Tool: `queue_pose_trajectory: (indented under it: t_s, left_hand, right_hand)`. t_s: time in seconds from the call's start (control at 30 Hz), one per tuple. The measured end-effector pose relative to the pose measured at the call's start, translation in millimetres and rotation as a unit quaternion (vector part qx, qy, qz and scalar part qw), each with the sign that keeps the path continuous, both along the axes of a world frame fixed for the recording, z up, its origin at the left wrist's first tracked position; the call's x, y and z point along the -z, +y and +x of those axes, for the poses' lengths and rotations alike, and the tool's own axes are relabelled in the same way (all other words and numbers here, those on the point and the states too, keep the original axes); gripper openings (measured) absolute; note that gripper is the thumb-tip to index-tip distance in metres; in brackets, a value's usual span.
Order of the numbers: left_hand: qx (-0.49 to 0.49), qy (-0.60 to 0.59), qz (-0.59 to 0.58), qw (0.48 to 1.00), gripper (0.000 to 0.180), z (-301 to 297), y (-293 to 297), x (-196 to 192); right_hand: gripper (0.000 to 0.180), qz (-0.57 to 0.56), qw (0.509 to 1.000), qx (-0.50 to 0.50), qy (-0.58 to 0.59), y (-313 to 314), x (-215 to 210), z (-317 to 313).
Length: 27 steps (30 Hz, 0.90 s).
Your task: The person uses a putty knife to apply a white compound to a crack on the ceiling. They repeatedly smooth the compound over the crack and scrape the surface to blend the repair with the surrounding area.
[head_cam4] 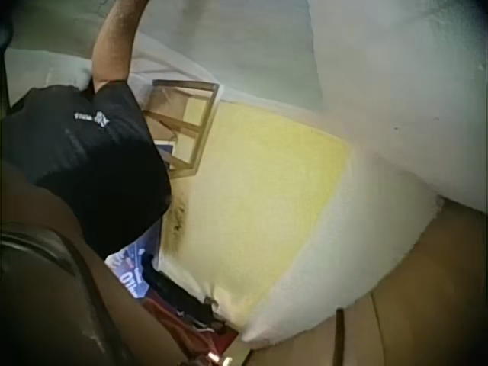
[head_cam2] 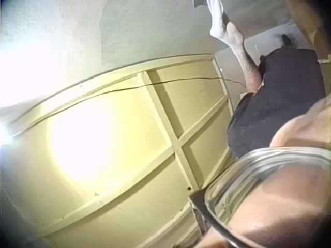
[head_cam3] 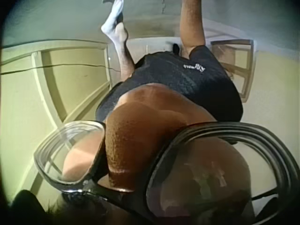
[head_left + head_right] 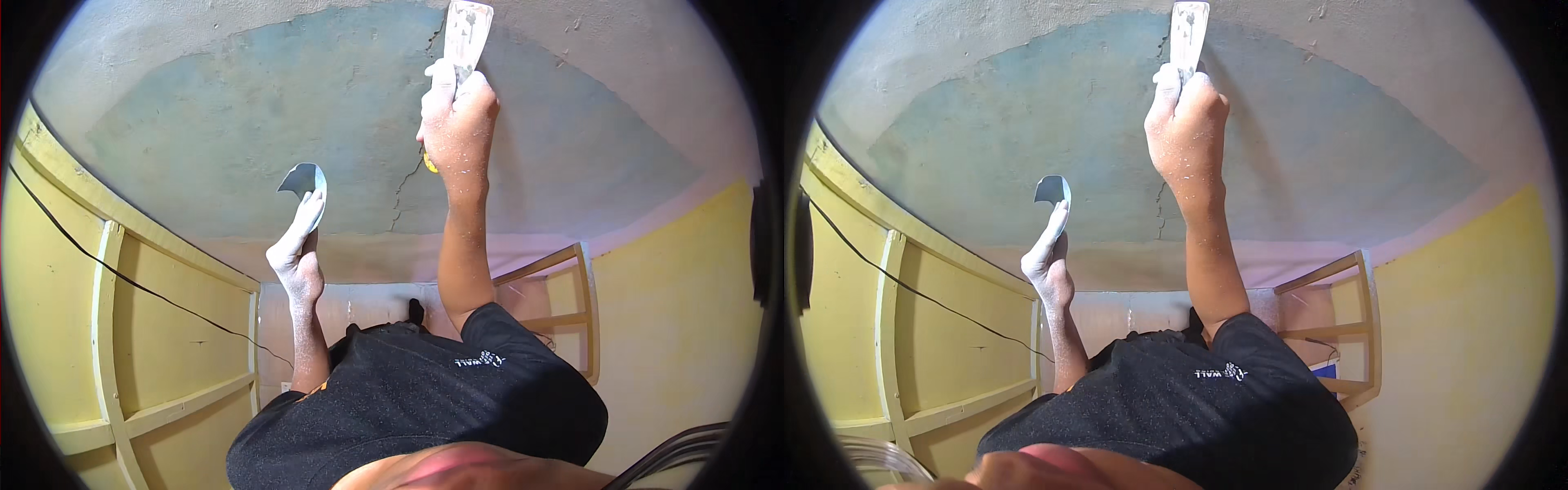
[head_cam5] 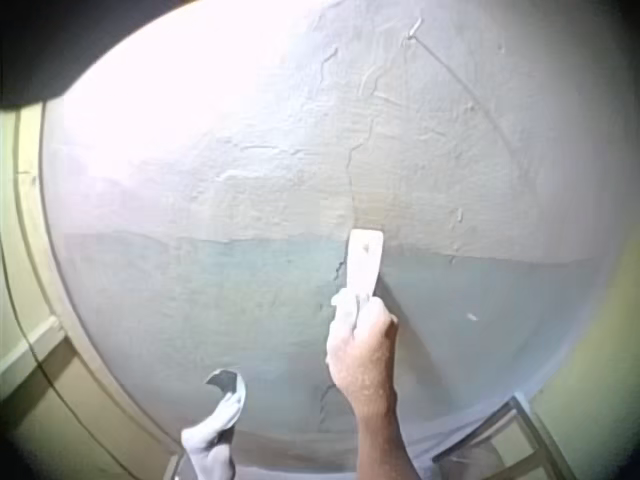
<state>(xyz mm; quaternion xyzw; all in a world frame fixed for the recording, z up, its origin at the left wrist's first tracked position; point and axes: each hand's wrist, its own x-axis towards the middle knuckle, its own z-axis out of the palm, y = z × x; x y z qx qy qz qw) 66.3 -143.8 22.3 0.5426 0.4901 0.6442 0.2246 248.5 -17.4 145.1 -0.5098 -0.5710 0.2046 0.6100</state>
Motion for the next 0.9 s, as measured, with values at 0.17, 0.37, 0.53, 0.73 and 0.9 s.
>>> queue_pose_trajectory:
  t_s: [0.17, 0.37, 0.53, 0.73, 0.9]
  left_hand:
    - [0.000, 0.008, 0.005, 1.000, 0.045, -1, 2, 4]
    - [0.012, -0.028, -0.013, 0.999, 0.046, 0, 2, 4]
    - [0.008, -0.031, -0.017, 0.999, 0.058, 0, 5, 4]
    - [0.011, 0.005, -0.020, 1.000, 0.051, -7, 7, 10]
    - [0.022, -0.022, -0.026, 0.999, 0.047, -6, 5, 8]
  right_hand:
    - [0.023, -0.040, 0.999, 0.009, -0.030, -5, -7, 3]
    - [0.026, 0.024, 0.994, 0.054, -0.095, -1, -6, 6]
    - [0.029, 0.071, 0.987, 0.064, -0.127, 2, 13, 3]
    - [0.028, 0.040, 0.989, 0.057, -0.132, 0, 16, -10]
    - [0.029, 0.009, 0.991, 0.053, -0.123, -1, 30, -14]
